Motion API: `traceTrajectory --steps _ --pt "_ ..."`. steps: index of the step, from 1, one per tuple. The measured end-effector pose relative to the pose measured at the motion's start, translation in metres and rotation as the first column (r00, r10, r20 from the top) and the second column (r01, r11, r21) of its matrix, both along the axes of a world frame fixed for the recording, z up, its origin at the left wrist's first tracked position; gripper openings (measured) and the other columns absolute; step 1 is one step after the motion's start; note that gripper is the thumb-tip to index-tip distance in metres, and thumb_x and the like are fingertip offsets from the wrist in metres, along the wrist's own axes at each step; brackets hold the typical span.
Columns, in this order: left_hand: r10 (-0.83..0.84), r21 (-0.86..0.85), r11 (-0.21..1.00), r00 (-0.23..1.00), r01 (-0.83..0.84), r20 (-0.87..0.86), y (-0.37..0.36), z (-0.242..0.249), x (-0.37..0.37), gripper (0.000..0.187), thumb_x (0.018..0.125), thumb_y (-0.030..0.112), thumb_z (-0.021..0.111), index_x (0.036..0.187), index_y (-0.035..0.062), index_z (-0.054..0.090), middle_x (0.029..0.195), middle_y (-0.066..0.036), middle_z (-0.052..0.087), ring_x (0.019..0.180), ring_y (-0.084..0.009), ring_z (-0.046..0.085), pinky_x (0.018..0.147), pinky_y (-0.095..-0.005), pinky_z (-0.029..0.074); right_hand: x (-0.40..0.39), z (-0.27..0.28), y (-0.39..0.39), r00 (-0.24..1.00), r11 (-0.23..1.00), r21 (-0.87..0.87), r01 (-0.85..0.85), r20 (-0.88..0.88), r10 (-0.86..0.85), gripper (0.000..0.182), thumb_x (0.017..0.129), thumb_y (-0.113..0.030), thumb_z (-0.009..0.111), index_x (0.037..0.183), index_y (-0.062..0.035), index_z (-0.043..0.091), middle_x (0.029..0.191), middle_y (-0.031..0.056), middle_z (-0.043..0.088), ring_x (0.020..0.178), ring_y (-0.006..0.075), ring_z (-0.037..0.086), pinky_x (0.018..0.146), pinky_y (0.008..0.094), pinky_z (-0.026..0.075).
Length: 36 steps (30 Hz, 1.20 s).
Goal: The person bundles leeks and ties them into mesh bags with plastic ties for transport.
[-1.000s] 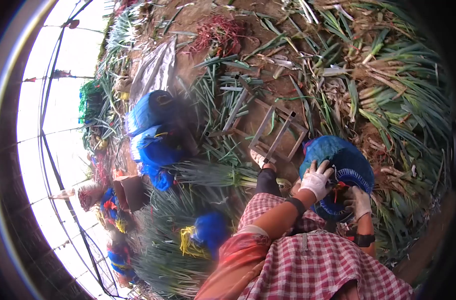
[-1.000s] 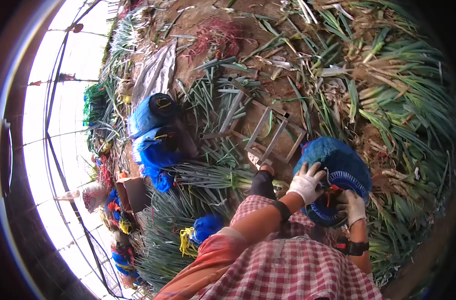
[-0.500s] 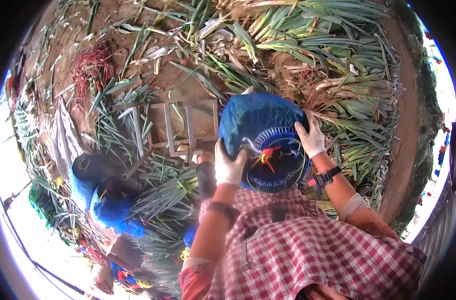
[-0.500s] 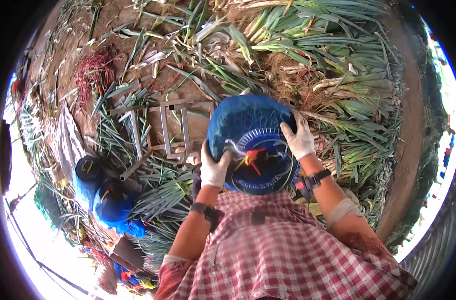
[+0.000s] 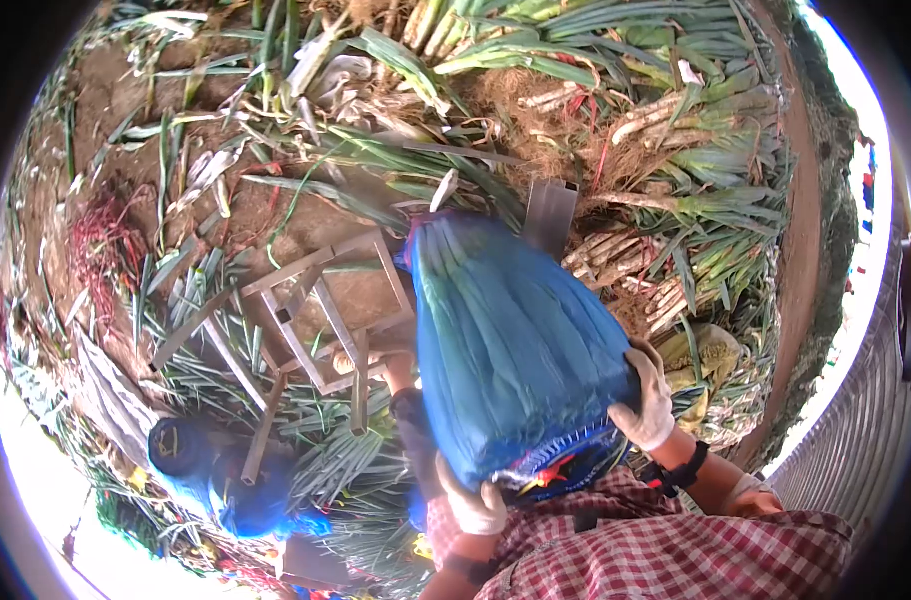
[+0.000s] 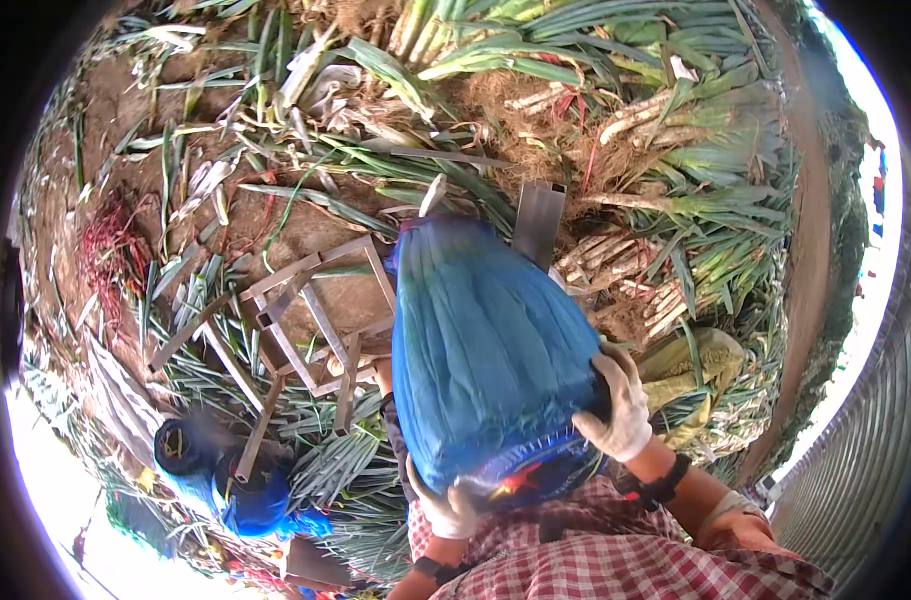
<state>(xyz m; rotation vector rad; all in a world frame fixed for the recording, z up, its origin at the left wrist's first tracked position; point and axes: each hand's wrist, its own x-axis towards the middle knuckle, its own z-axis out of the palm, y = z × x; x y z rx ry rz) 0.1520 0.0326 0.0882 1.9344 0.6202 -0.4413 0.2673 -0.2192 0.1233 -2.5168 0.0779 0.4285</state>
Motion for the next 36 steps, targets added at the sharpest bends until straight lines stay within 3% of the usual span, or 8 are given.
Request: traceTrajectory --steps 7,9,12,17,24,26,28,36 --pt "-0.020 0.031 0.999 0.978 0.027 -0.206 0.025 -0.005 -0.029 0.093 0.080 0.066 0.032 0.134 -0.0058 0.012 0.124 -0.030 0.035 0.111 -0.0362 0.044 0.091 -0.0406 0.038 -0.003 -0.001 0.015 0.997 0.996 0.083 -0.040 -0.068 0.045 0.072 0.065 -0.054 0.067 0.112 -0.0053 0.044 0.108 0.0213 0.045 0.102 0.0410 0.045 0.086 0.0477 0.039" --pt "-0.098 0.091 0.989 0.970 0.120 -0.222 0.038 -0.013 -0.045 0.088 0.082 0.064 0.030 0.132 -0.0069 0.013 0.104 -0.023 0.051 0.085 -0.0296 0.057 0.076 -0.0353 0.045 0.004 0.001 0.029 0.999 0.995 0.096 -0.033 -0.026 0.035 0.069 0.060 -0.049 0.072 0.109 -0.0074 0.047 0.107 0.0189 0.045 0.101 0.0385 0.044 0.083 0.0470 0.040" --pt "-0.056 0.333 0.934 0.973 0.130 -0.223 0.059 -0.022 -0.064 0.076 0.087 0.053 0.024 0.132 -0.0069 0.016 0.103 -0.022 0.056 0.083 -0.0308 0.060 0.070 -0.0377 0.049 0.011 0.004 0.046 0.998 0.996 0.094 -0.005 -0.064 0.011 0.065 0.053 -0.040 0.076 0.104 -0.0096 0.051 0.106 0.0155 0.046 0.094 0.0333 0.046 0.081 0.0441 0.039" --pt "0.111 0.193 0.981 0.819 0.000 -0.562 0.064 0.016 0.000 0.060 0.090 0.042 0.036 0.131 -0.0012 0.027 0.110 -0.022 0.053 0.098 -0.0307 0.053 0.083 -0.0356 0.041 0.016 -0.001 0.052 0.999 0.978 0.206 0.022 -0.046 -0.013 0.068 0.050 -0.040 0.077 0.106 -0.0111 0.052 0.107 0.0140 0.045 0.093 0.0333 0.045 0.079 0.0437 0.037" --pt "0.176 0.531 0.842 0.884 0.093 -0.433 0.045 0.040 0.022 0.041 0.089 0.027 0.041 0.116 -0.0038 0.041 0.095 -0.015 0.054 0.086 -0.0207 0.052 0.076 -0.0319 0.041 0.043 -0.004 0.041 0.999 0.960 0.277 0.044 -0.023 -0.040 0.066 0.051 -0.035 0.075 0.107 -0.0097 0.051 0.106 0.0133 0.045 0.092 0.0337 0.045 0.079 0.0438 0.037" --pt "0.250 0.507 0.861 0.843 0.031 -0.476 0.020 0.069 0.048 0.032 0.087 0.024 0.045 0.106 -0.0012 0.048 0.089 -0.012 0.054 0.083 -0.0195 0.053 0.074 -0.0337 0.042 0.047 -0.007 0.038 0.998 0.937 0.345 0.054 0.014 -0.063 0.068 0.052 -0.032 0.075 0.110 -0.0074 0.049 0.108 0.0159 0.044 0.097 0.0364 0.044 0.082 0.0455 0.037" --pt "0.103 0.091 0.994 0.879 -0.069 -0.466 0.004 0.085 0.062 0.019 0.082 0.016 0.053 0.088 -0.0020 0.056 0.067 -0.004 0.052 0.057 -0.0099 0.044 0.053 -0.0236 0.037 0.048 -0.006 0.039 0.998 0.932 0.358 0.048 0.010 -0.056 0.069 0.052 -0.031 0.075 0.111 -0.0070 0.048 0.108 0.0167 0.044 0.098 0.0372 0.044 0.082 0.0458 0.038" --pt "-0.121 -0.064 0.993 0.873 0.103 -0.472 -0.008 0.055 0.113 0.027 0.087 0.023 0.052 0.098 -0.0011 0.054 0.091 -0.010 0.058 0.080 -0.0157 0.052 0.073 -0.0289 0.043 0.031 -0.013 0.059 0.997 0.891 0.454 0.010 -0.075 0.028 0.068 0.052 -0.031 0.075 0.111 -0.0090 0.049 0.108 0.0127 0.045 0.098 0.0343 0.044 0.080 0.0474 0.037"
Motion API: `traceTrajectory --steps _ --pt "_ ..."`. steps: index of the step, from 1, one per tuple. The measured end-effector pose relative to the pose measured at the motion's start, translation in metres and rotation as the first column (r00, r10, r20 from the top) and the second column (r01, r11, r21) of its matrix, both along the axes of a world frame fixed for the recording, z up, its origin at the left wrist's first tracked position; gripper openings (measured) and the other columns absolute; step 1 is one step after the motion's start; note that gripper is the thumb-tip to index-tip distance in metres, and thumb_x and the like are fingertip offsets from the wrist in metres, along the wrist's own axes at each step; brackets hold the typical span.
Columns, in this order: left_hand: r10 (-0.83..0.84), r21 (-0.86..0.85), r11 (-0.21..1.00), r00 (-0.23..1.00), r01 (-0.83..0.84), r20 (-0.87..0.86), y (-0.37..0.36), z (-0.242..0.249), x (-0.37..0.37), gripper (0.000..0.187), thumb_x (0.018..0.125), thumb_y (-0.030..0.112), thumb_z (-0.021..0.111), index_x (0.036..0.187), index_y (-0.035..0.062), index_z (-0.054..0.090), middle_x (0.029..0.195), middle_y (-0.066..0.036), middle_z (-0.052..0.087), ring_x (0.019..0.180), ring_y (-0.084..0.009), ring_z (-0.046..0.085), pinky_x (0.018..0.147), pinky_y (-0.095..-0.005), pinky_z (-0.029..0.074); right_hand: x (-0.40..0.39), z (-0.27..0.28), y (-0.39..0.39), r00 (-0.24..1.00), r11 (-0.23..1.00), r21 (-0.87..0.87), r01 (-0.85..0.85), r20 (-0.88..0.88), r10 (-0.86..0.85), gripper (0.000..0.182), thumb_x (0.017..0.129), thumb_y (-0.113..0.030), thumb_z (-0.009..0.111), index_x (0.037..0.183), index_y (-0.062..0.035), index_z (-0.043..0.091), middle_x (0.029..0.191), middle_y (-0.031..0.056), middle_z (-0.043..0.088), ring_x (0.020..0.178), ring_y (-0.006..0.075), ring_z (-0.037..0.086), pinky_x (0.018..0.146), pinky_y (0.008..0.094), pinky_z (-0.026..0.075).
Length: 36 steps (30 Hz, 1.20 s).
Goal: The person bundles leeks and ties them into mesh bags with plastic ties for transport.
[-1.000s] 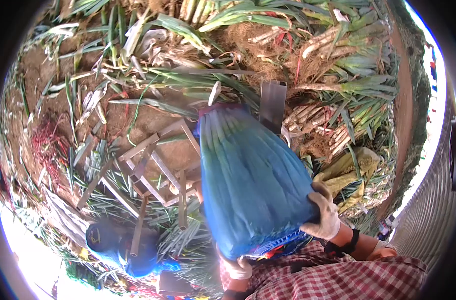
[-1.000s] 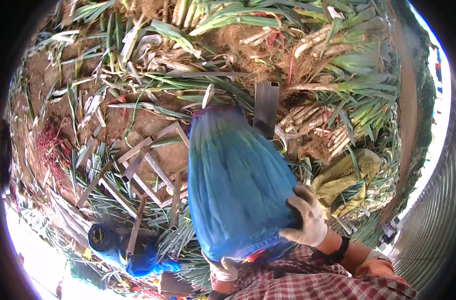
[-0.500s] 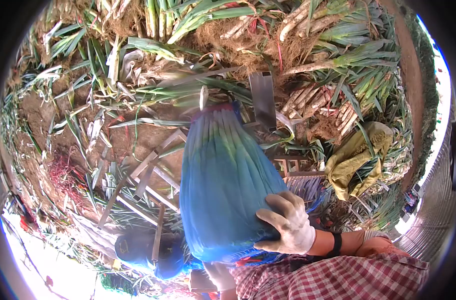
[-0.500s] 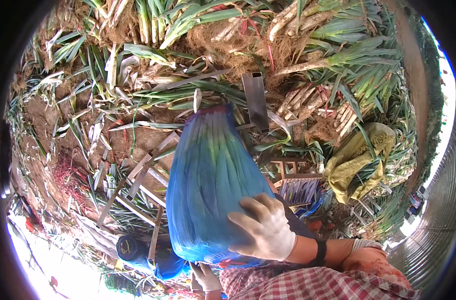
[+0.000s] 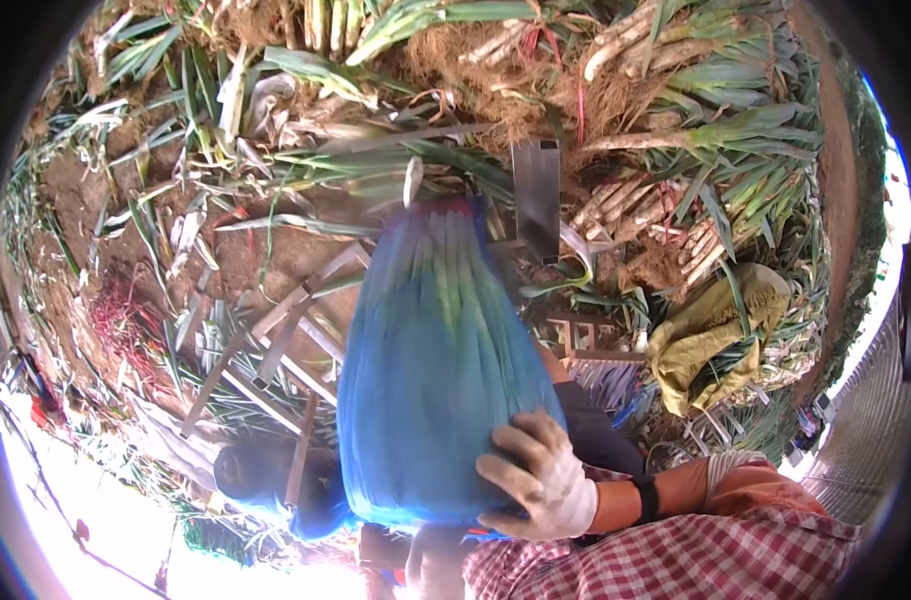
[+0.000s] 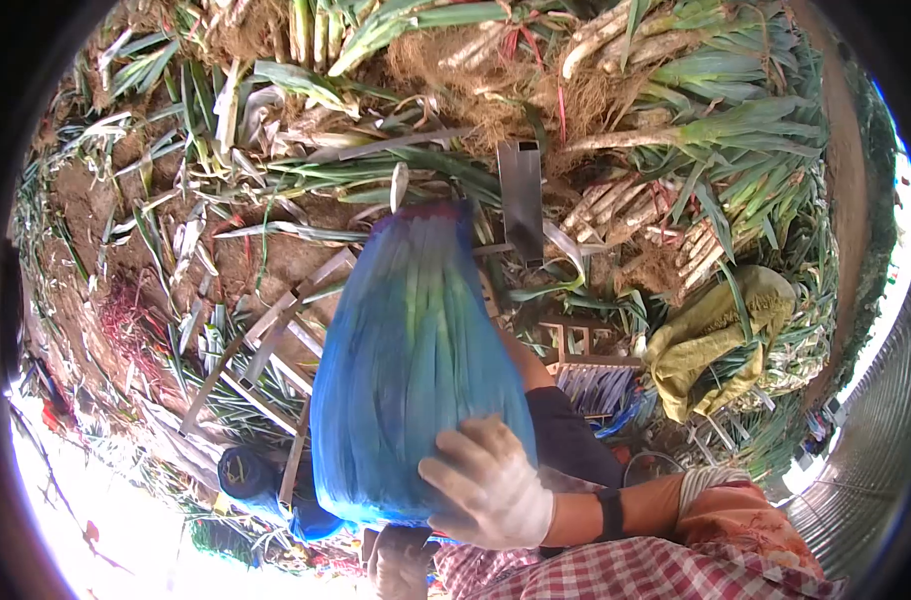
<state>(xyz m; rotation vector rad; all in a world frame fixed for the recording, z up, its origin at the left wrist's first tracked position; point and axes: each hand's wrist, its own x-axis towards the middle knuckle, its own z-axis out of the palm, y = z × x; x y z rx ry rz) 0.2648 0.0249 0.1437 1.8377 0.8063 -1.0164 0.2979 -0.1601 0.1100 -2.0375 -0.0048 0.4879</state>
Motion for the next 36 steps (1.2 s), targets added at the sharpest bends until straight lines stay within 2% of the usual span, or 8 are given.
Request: traceTrajectory --steps 7,14,17,22,25,28,32,36 --pt "0.038 -0.008 0.999 0.998 -0.039 -0.040 0.003 -0.037 0.003 0.028 0.087 0.024 0.052 0.099 -0.0008 0.053 0.093 -0.010 0.057 0.082 -0.0163 0.051 0.074 -0.0294 0.042 -0.029 -0.028 0.011 0.980 0.979 0.108 -0.172 0.119 0.159 0.051 0.061 -0.049 0.067 0.104 -0.0230 0.057 0.102 0.0008 0.050 0.084 0.0211 0.050 0.072 0.0388 0.038" --pt "0.095 -0.027 0.995 0.993 -0.097 -0.063 0.010 -0.064 0.001 0.029 0.087 0.024 0.052 0.101 -0.0006 0.052 0.095 -0.010 0.056 0.083 -0.0169 0.051 0.076 -0.0300 0.041 -0.030 -0.051 0.005 0.960 0.937 0.226 -0.268 0.147 0.239 0.048 0.063 -0.051 0.066 0.101 -0.0219 0.060 0.098 -0.0033 0.055 0.075 0.0140 0.054 0.063 0.0297 0.038" --pt "0.112 -0.040 0.993 0.991 -0.115 -0.075 0.013 -0.073 -0.001 0.029 0.087 0.025 0.052 0.101 -0.0004 0.052 0.095 -0.010 0.056 0.084 -0.0171 0.050 0.076 -0.0302 0.041 -0.030 -0.062 -0.003 0.957 0.870 0.399 -0.289 0.132 0.258 0.036 0.069 -0.040 0.067 0.095 -0.0153 0.063 0.092 -0.0014 0.058 0.067 0.0137 0.056 0.053 0.0270 0.040" --pt "0.153 -0.067 0.985 0.984 -0.160 -0.092 0.016 -0.092 0.001 0.030 0.087 0.025 0.051 0.103 -0.0002 0.051 0.097 -0.010 0.055 0.085 -0.0175 0.050 0.077 -0.0307 0.040 -0.017 -0.075 -0.012 0.960 0.810 0.526 -0.259 0.048 0.276 0.027 0.074 -0.027 0.065 0.094 -0.0098 0.063 0.092 0.0041 0.059 0.073 0.0194 0.058 0.059 0.0314 0.046" --pt "0.175 -0.084 0.980 0.980 -0.183 -0.095 0.018 -0.100 0.001 0.030 0.087 0.025 0.051 0.103 -0.0001 0.050 0.097 -0.010 0.055 0.086 -0.0178 0.050 0.078 -0.0309 0.040 0.013 -0.092 -0.019 0.965 0.907 0.387 -0.165 -0.126 0.230 0.025 0.074 -0.018 0.063 0.096 -0.0075 0.060 0.095 0.0090 0.058 0.087 0.0272 0.057 0.076 0.0361 0.048" --pt "0.193 -0.099 0.974 0.976 -0.203 -0.096 0.020 -0.109 0.000 0.031 0.087 0.026 0.051 0.104 0.0000 0.050 0.098 -0.011 0.055 0.087 -0.0180 0.050 0.078 -0.0311 0.040 0.050 -0.141 -0.020 0.965 0.957 0.136 -0.256 -0.028 0.262 0.029 0.078 -0.026 0.060 0.098 -0.0047 0.058 0.096 0.0139 0.058 0.089 0.0299 0.057 0.076 0.0378 0.048" --pt "0.212 -0.114 0.968 0.972 -0.223 -0.100 0.024 -0.125 -0.002 0.031 0.087 0.026 0.051 0.105 0.0001 0.049 0.099 -0.011 0.054 0.088 -0.0183 0.049 0.079 -0.0315 0.039 0.088 -0.207 -0.005 0.887 0.887 0.067 -0.457 -0.039 0.460 0.028 0.084 -0.027 0.051 0.095 -0.0023 0.058 0.096 0.0130 0.058 0.091 0.0291 0.054 0.079 0.0377 0.044" --pt "0.241 -0.120 0.960 0.964 -0.254 -0.116 0.026 -0.145 -0.006 0.032 0.087 0.027 0.051 0.105 0.0003 0.049 0.100 -0.011 0.054 0.089 -0.0187 0.049 0.080 -0.0318 0.039 0.101 -0.310 0.002 0.787 0.779 -0.132 -0.613 -0.013 0.617 0.033 0.087 -0.033 0.044 0.104 -0.0103 0.059 0.107 0.0056 0.058 0.101 0.0252 0.051 0.088 0.0372 0.039"
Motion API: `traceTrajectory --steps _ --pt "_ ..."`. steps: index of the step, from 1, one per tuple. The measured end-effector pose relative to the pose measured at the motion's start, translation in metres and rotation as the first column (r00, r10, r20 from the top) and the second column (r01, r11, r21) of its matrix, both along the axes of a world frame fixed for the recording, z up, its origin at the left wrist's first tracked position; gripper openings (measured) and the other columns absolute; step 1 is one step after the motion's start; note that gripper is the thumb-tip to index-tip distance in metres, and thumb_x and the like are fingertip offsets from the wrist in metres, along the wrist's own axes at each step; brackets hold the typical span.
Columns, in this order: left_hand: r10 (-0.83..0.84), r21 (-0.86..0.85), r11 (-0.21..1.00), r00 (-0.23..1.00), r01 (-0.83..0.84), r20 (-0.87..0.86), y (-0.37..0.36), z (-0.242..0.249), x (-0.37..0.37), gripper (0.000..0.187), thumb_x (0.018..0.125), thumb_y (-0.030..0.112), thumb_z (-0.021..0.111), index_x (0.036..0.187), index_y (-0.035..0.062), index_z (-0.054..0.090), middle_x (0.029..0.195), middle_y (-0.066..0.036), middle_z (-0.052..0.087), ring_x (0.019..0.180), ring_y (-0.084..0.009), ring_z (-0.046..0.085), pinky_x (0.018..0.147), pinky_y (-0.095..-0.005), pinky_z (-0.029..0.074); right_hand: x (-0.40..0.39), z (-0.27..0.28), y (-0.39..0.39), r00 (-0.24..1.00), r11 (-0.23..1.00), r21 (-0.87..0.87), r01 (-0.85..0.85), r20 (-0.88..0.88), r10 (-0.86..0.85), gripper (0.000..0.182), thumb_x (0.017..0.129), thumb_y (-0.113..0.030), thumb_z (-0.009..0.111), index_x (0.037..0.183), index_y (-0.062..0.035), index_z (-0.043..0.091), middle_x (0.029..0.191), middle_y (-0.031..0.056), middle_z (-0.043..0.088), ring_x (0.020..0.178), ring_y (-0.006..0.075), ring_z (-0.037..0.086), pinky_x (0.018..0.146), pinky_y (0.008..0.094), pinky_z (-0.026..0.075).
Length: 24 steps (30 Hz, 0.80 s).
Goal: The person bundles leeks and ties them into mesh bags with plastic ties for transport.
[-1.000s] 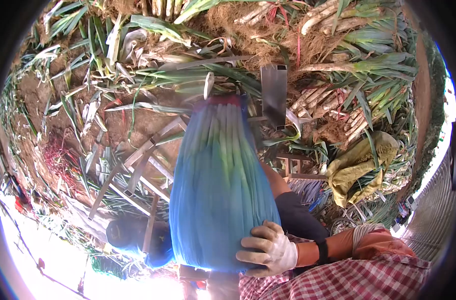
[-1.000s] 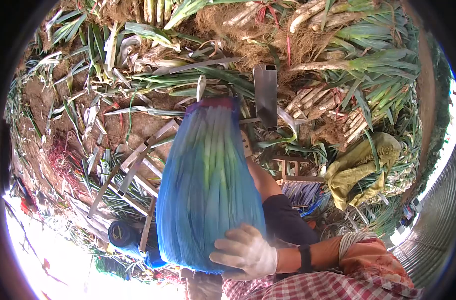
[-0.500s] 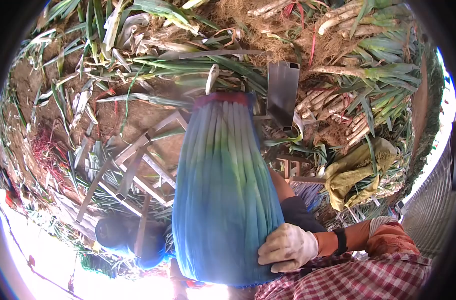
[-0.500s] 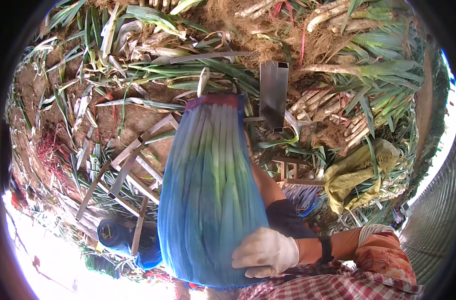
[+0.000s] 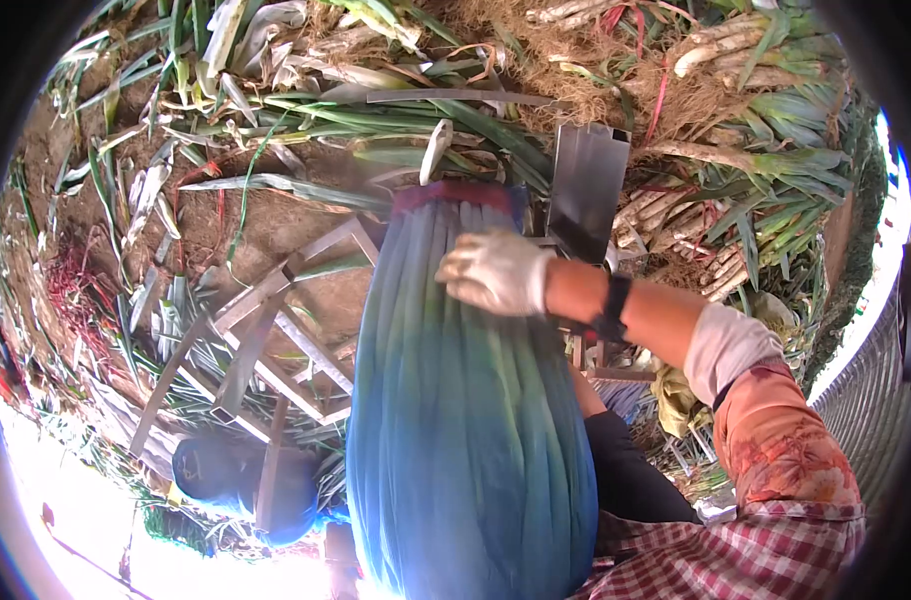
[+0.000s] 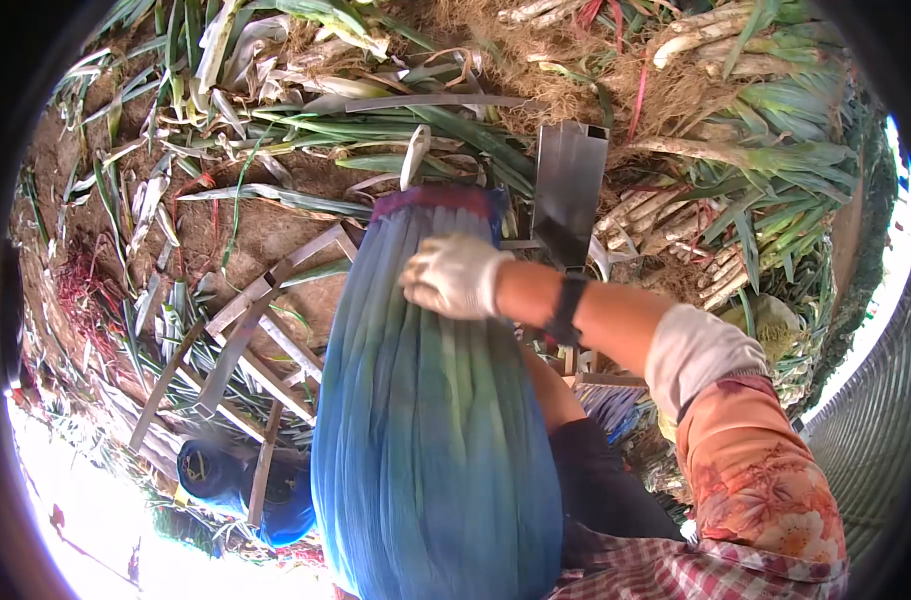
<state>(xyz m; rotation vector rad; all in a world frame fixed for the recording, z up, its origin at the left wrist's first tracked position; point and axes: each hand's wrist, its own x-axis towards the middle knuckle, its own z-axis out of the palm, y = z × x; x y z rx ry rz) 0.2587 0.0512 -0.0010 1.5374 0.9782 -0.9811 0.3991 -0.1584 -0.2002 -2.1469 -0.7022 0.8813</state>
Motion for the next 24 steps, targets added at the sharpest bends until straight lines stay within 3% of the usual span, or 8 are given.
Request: traceTrajectory --steps 4,10,12,14,17,20,22,24 --pt "0.037 0.001 0.999 0.999 -0.037 -0.026 0.004 -0.017 -0.005 0.033 0.087 0.027 0.051 0.106 0.0005 0.048 0.101 -0.011 0.053 0.090 -0.0190 0.048 0.080 -0.0321 0.038 0.011 -0.063 -0.009 0.993 0.949 -0.311 -0.054 -0.118 0.017 0.035 0.088 -0.033 0.034 0.110 -0.0175 0.058 0.113 0.0026 0.056 0.108 0.0228 0.047 0.092 0.0393 0.036" --pt "0.077 -0.013 0.997 0.996 -0.078 -0.053 0.006 -0.038 -0.011 0.034 0.087 0.028 0.050 0.107 0.0007 0.047 0.102 -0.011 0.053 0.091 -0.0195 0.048 0.082 -0.0326 0.038 0.036 -0.085 -0.010 0.947 0.821 -0.471 -0.322 -0.161 0.279 0.038 0.087 -0.025 0.031 0.116 -0.0212 0.054 0.110 0.0046 0.060 0.098 0.0259 0.057 0.088 0.0398 0.037" --pt "0.089 -0.016 0.996 0.994 -0.090 -0.061 0.007 -0.042 -0.013 0.034 0.087 0.028 0.050 0.108 0.0008 0.047 0.103 -0.011 0.052 0.092 -0.0196 0.048 0.082 -0.0328 0.038 0.039 -0.104 -0.027 0.939 0.603 -0.720 -0.344 -0.265 0.219 0.037 0.087 -0.027 0.032 0.114 -0.0187 0.057 0.110 0.0058 0.060 0.099 0.0258 0.057 0.087 0.0404 0.038" --pt "0.096 -0.023 0.995 0.993 -0.098 -0.064 0.007 -0.045 -0.014 0.035 0.087 0.028 0.050 0.108 0.0008 0.047 0.103 -0.011 0.052 0.092 -0.0198 0.048 0.082 -0.0329 0.037 0.047 -0.123 -0.059 0.893 0.444 -0.776 -0.447 -0.415 0.174 0.037 0.086 -0.031 0.034 0.108 -0.0189 0.061 0.108 0.0067 0.061 0.099 0.0245 0.058 0.086 0.0396 0.040" --pt "0.117 -0.029 0.992 0.991 -0.119 -0.069 0.006 -0.049 -0.015 0.035 0.087 0.028 0.050 0.109 0.0010 0.046 0.104 -0.011 0.052 0.093 -0.0201 0.047 0.083 -0.0332 0.037 0.039 -0.109 -0.063 0.965 0.693 -0.711 -0.118 -0.247 -0.089 0.036 0.083 -0.038 0.040 0.103 -0.0189 0.063 0.105 0.0095 0.061 0.099 0.0254 0.057 0.084 0.0369 0.042" --pt "0.129 -0.040 0.990 0.988 -0.133 -0.084 0.004 -0.052 -0.014 0.036 0.087 0.029 0.050 0.109 0.0011 0.046 0.105 -0.011 0.052 0.094 -0.0203 0.047 0.084 -0.0334 0.037 0.031 -0.091 -0.057 0.806 0.835 -0.447 0.321 -0.334 -0.489 0.035 0.077 -0.042 0.055 0.095 -0.0146 0.066 0.093 0.0108 0.064 0.087 0.0273 0.060 0.079 0.0329 0.045" --pt "0.134 -0.048 0.989 0.987 -0.138 -0.083 0.003 -0.052 -0.014 0.036 0.087 0.029 0.050 0.110 0.0011 0.045 0.105 -0.011 0.051 0.094 -0.0205 0.047 0.084 -0.0336 0.037 0.043 -0.089 -0.044 0.775 0.858 -0.451 0.245 -0.441 -0.452 0.039 0.073 -0.045 0.061 0.093 -0.0122 0.066 0.089 0.0113 0.064 0.081 0.0258 0.060 0.076 0.0321 0.045" --pt "0.139 -0.049 0.989 0.987 -0.143 -0.079 0.004 -0.051 -0.012 0.037 0.087 0.029 0.050 0.110 0.0012 0.045 0.106 -0.011 0.051 0.095 -0.0206 0.047 0.084 -0.0338 0.036 0.069 -0.078 -0.016 0.824 0.840 -0.538 -0.066 -0.504 -0.258 0.044 0.069 -0.046 0.064 0.093 -0.0092 0.067 0.088 0.0129 0.065 0.080 0.0262 0.061 0.076 0.0319 0.046"
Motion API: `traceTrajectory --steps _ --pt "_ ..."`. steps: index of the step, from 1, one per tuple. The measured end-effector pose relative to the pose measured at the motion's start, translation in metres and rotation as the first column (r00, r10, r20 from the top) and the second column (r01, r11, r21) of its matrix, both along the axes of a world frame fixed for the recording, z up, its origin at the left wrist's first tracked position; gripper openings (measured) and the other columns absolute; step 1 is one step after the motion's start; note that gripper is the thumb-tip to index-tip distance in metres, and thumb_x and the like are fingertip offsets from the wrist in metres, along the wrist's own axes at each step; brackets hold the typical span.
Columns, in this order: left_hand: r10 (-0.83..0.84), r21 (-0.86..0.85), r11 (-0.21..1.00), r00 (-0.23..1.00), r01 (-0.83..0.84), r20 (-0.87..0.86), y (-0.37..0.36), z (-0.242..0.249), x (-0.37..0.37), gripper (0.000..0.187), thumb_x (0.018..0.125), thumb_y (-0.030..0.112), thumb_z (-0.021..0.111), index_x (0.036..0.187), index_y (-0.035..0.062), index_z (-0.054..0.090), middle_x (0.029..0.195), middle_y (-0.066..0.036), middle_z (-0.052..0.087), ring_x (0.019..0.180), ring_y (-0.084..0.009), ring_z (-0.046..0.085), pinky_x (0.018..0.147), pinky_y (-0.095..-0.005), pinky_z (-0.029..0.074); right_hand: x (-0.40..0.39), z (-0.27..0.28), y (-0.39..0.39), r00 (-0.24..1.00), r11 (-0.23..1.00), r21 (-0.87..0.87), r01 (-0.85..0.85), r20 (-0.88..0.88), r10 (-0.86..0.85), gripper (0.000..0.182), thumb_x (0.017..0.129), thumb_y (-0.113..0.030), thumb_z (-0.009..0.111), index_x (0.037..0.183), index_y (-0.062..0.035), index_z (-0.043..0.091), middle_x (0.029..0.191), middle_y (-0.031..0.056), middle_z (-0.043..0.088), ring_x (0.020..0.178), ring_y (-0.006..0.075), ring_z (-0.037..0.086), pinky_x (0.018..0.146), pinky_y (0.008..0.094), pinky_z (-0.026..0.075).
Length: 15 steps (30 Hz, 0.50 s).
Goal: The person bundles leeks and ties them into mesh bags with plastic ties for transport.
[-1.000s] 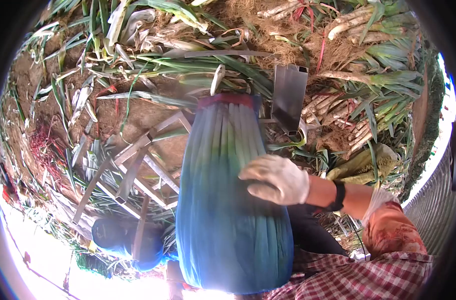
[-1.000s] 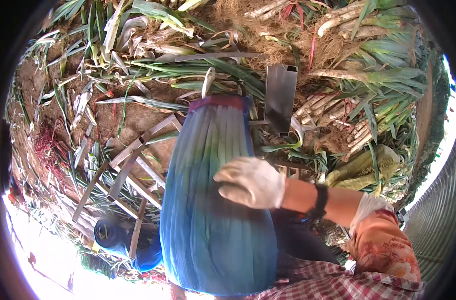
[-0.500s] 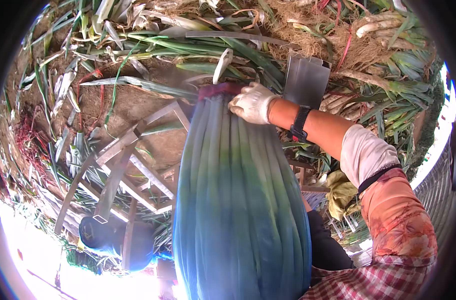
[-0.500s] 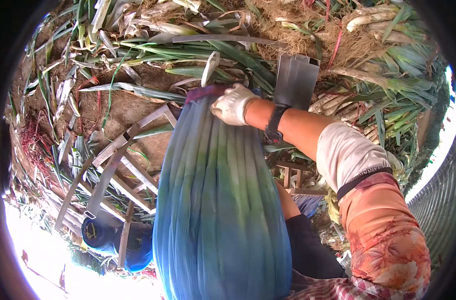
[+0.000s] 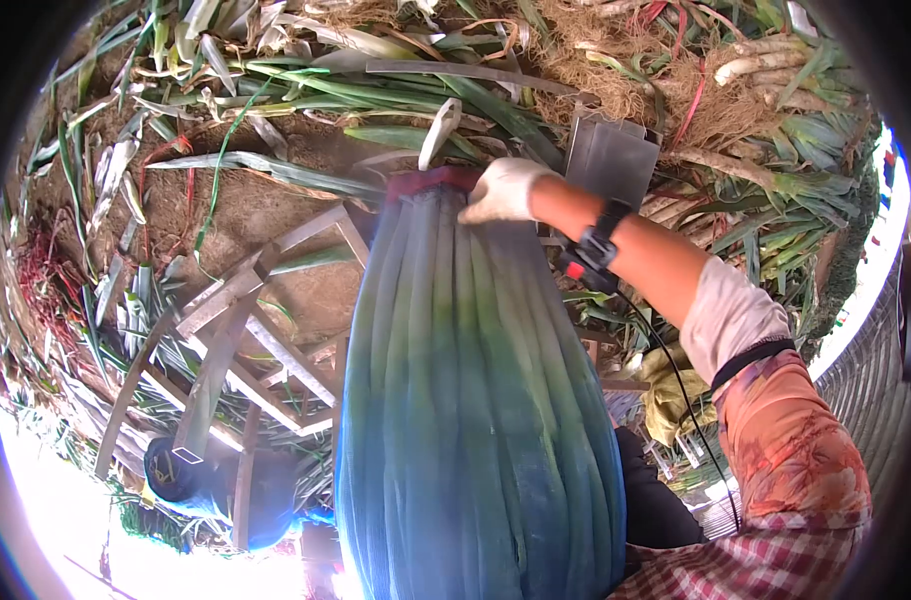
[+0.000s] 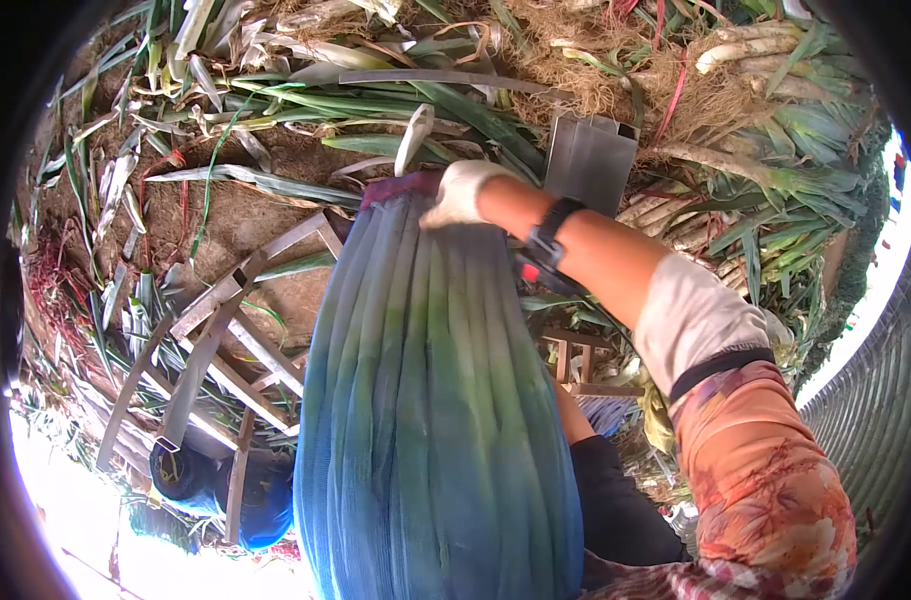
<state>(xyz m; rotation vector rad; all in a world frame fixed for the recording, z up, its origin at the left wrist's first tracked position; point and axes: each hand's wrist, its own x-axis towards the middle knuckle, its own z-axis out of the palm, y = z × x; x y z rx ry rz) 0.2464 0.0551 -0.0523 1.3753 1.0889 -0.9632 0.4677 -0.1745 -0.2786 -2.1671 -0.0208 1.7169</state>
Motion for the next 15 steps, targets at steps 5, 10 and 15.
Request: traceTrajectory --steps 5,10,15 --pt "0.016 -0.006 1.000 1.000 -0.016 -0.010 0.002 0.003 0.000 0.037 0.087 0.030 0.050 0.111 0.0014 0.044 0.107 -0.011 0.051 0.096 -0.0210 0.046 0.085 -0.0342 0.036 0.016 -0.021 0.047 0.931 0.924 -0.117 -0.364 -0.015 0.365 0.042 0.062 -0.032 0.071 0.087 0.0013 0.065 0.086 0.0158 0.064 0.077 0.0288 0.062 0.068 0.0380 0.050" --pt "0.049 -0.021 0.999 0.999 -0.049 -0.011 0.006 0.001 -0.004 0.038 0.087 0.030 0.049 0.112 0.0016 0.043 0.108 -0.011 0.050 0.097 -0.0215 0.046 0.086 -0.0346 0.035 0.021 -0.021 0.047 0.948 0.934 -0.260 -0.246 -0.264 0.176 0.039 0.066 -0.033 0.069 0.088 -0.0002 0.065 0.086 0.0109 0.065 0.073 0.0237 0.063 0.063 0.0368 0.051" --pt "0.088 -0.030 0.996 0.996 -0.088 -0.006 0.009 -0.006 -0.008 0.039 0.087 0.031 0.049 0.113 0.0018 0.043 0.109 -0.012 0.050 0.098 -0.0219 0.045 0.087 -0.0350 0.035 -0.011 -0.058 0.013 0.973 0.993 -0.070 -0.091 0.208 0.104 0.033 0.068 -0.032 0.065 0.078 -0.0004 0.067 0.073 0.0107 0.065 0.062 0.0190 0.063 0.059 0.0349 0.050"
